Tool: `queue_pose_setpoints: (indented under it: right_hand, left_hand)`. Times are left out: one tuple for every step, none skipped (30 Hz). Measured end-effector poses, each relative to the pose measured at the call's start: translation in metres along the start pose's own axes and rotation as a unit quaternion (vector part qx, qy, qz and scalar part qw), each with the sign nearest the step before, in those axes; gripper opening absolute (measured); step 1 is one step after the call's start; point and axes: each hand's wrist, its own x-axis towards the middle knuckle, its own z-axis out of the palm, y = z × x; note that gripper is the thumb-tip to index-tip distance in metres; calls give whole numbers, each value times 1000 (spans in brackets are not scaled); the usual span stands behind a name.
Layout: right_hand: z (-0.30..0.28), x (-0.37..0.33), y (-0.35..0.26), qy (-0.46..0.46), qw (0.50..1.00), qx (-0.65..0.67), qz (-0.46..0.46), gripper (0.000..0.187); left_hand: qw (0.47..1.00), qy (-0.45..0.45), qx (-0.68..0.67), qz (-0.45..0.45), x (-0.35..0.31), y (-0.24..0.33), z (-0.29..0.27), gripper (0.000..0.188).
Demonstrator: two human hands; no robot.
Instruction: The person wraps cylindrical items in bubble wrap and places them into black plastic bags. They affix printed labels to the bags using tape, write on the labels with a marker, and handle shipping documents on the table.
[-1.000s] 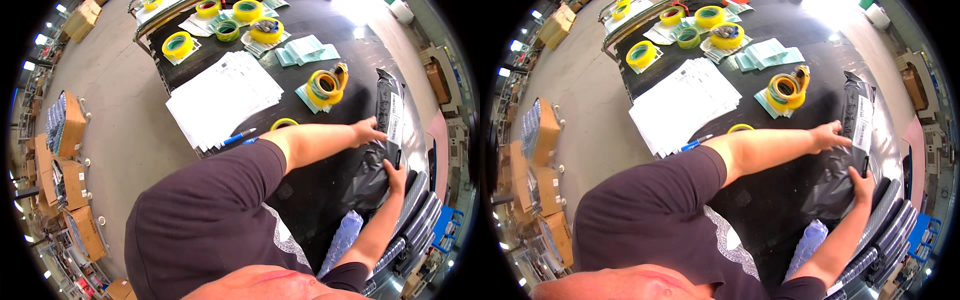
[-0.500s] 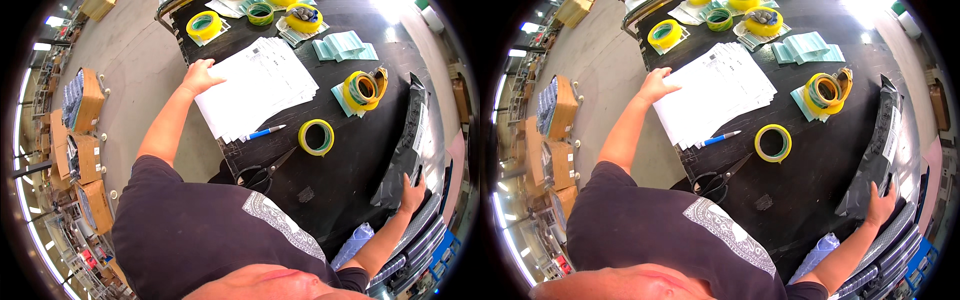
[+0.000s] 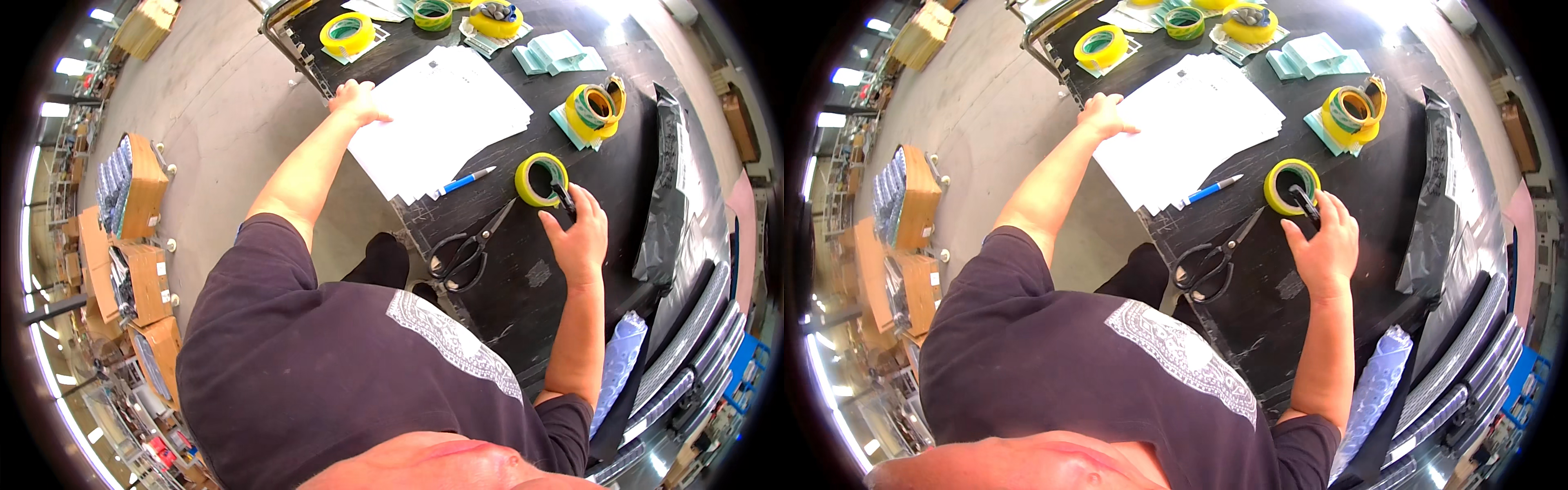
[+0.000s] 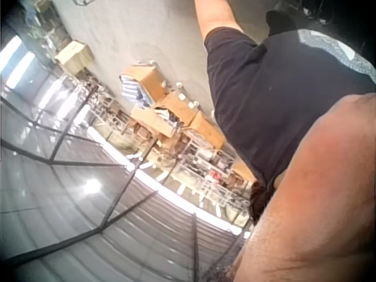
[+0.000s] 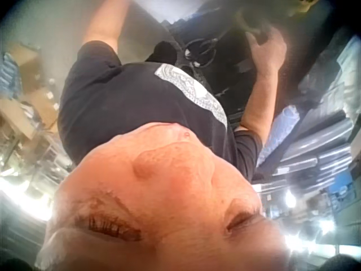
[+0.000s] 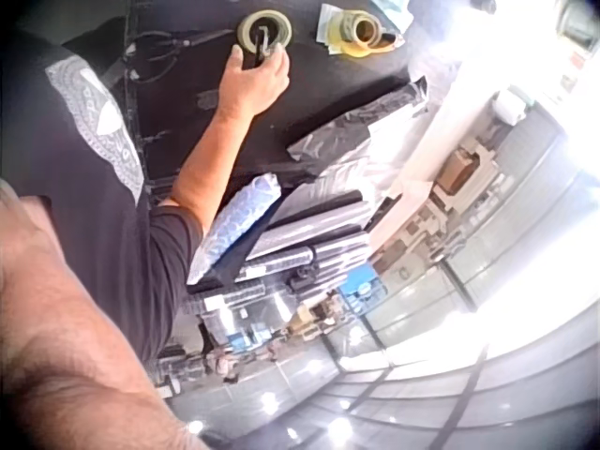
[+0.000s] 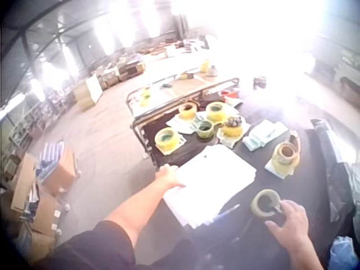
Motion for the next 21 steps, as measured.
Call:
queue_pose_setpoints:
  right_hand:
    - [4,-3,-11,-3,1000,2,10,62]
    - [10,-7,-23,-12,1000,3,22,62]
    - [18,-11,-34,-14,999,8,27,62]
    - [24,-12,-45,-16,999,8,31,62]
    - [28,-11,-59,-23,999,21,43,61]
    - [35,-11,-70,-27,998,31,51,60]
    - [44,-9,-82,-29,997,44,62,60]
    - [52,-5,-94,-29,995,55,74,60]
    - [58,0,-109,-32,992,78,94,58]
    - [68,2,-119,-26,989,102,106,54]
    - [76,7,-130,-19,985,119,125,53]
    - [86,14,-141,-11,980,135,143,52]
    - [96,19,-148,-15,975,153,161,51]
    - [103,26,-157,-28,963,180,199,51]
    - [114,29,-161,-28,953,197,229,51]
    - [122,36,-169,-26,941,215,258,51]
    - [125,41,-174,-28,935,217,277,51]
    - [126,46,-178,-30,929,220,295,52]
    - [128,51,-185,-32,923,224,312,52]
    - [134,52,-187,-16,922,223,316,52]
    - [141,51,-183,-1,922,221,318,52]
  left_hand:
    - [1000,6,21,3,-2,4,-3,90]
    - [999,13,42,6,-2,4,-6,88]
    - [999,23,42,27,-1,1,-8,83]
    - [998,31,36,49,2,-3,-10,77]
    - [996,40,31,71,7,-7,-11,72]
    - [995,25,-13,96,15,-13,-8,66]
    - [992,10,-56,116,27,-25,0,59]
    - [985,-7,-100,139,37,-31,6,53]
    - [974,-14,-161,160,46,-37,12,44]
    - [963,-64,-200,171,47,-39,9,38]
    - [956,-79,-221,176,52,-39,7,36]
    - [948,-95,-242,181,59,-40,6,33]
    - [936,-120,-273,188,66,-45,9,32]
    - [923,-141,-303,192,74,-50,13,31]
    - [908,-161,-333,195,82,-55,16,30]
    - [899,-171,-352,197,87,-59,14,27]
    - [889,-179,-372,199,87,-61,12,25]
    - [878,-187,-392,200,88,-63,11,22]
    - [852,-215,-437,193,91,-66,12,19]
    - [836,-234,-457,192,94,-69,12,18]
    - [820,-252,-477,188,95,-72,12,18]
